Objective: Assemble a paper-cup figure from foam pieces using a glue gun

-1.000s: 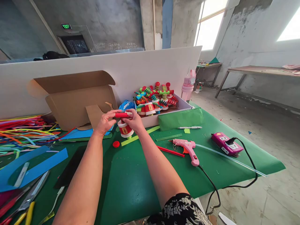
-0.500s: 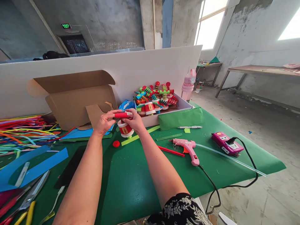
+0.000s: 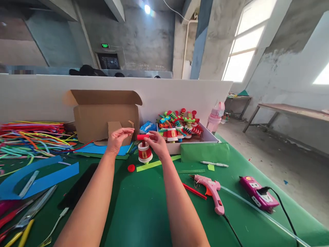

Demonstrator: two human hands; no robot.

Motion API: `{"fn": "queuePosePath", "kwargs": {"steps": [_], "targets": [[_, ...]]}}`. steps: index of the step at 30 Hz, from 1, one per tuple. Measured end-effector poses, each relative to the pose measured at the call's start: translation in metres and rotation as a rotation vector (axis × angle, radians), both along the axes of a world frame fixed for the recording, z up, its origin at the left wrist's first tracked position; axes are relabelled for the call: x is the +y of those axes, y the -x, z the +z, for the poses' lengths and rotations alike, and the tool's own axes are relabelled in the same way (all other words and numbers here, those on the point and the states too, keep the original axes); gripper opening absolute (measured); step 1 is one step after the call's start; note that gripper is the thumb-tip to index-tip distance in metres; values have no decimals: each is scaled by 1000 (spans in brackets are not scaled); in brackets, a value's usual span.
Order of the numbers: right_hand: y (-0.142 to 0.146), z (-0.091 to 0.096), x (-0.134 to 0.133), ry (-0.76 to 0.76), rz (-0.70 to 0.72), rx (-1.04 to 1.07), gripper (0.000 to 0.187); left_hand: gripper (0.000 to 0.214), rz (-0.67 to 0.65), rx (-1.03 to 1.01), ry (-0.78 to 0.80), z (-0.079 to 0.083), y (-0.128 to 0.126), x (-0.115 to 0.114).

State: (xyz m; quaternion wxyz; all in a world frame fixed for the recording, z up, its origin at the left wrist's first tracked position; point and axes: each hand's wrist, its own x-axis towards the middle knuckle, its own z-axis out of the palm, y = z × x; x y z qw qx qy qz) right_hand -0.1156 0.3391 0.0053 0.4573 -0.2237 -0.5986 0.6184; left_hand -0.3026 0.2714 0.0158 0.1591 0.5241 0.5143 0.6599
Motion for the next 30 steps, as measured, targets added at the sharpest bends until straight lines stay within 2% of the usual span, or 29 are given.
{"fn": "queuePosePath", "kwargs": {"steps": [3,6,9,12,16,21,24,26,28,30], "targets": [[-3,2,3,-4,-107,41,41,35,42,-88,30,2,-1,2],[-2,2,5,-17,-119,33,46,47,63,-153,92,3,-6,7],[-1,3,5,-43,-129,19,47,47,98,-162,113,3,-10,10],[-2,8,4,-74,-239,54,44,43,146,-173,99,7,-9,8],[-13,24,-4,-147,-425,150,34,36,216,-186,28,23,-9,1],[-42,58,-42,-281,-496,152,24,32,229,-72,4,48,-25,-14],[-69,72,-81,-336,-505,151,23,29,168,21,33,58,-40,-39],[-90,69,-111,-347,-479,93,23,27,127,92,50,57,-53,-69],[-110,52,-141,-344,-411,-15,29,26,118,159,71,45,-70,-108],[-126,25,-166,-309,-303,-135,38,26,140,212,125,22,-91,-149]]}}
